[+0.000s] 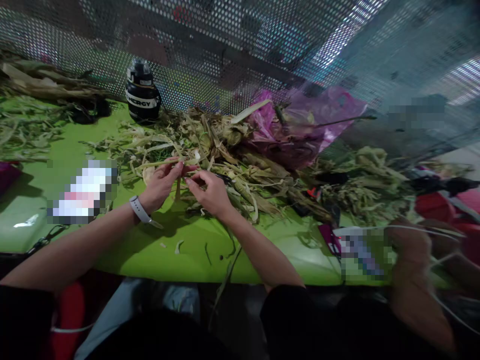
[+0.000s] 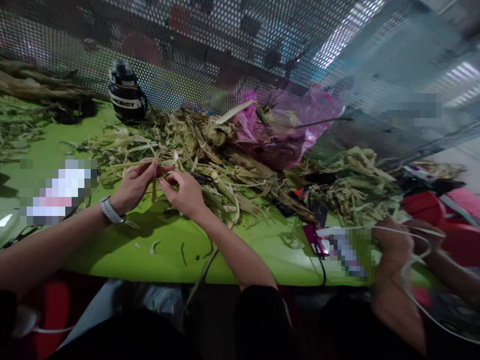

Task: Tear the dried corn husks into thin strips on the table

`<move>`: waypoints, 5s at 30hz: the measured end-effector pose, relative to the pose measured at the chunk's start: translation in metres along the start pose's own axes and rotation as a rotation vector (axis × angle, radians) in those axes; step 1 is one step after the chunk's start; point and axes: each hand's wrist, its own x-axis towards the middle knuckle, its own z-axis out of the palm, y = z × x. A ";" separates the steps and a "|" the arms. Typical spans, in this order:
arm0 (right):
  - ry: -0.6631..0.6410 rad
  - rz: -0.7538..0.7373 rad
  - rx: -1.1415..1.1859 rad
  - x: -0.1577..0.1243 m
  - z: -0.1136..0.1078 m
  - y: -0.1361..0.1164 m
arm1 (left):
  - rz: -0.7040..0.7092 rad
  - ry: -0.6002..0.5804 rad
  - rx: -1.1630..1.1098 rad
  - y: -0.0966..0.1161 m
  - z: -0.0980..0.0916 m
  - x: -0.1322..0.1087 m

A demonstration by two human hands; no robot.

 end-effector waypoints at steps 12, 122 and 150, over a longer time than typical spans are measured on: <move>-0.279 0.051 0.344 0.007 0.002 0.012 | -0.089 0.071 -0.197 0.010 -0.004 0.005; 0.059 -0.244 -0.290 0.018 -0.024 0.030 | -0.178 -0.066 -0.119 0.002 -0.007 0.007; -0.220 0.042 0.164 0.002 0.005 0.009 | -0.082 -0.026 -0.216 -0.008 0.001 0.000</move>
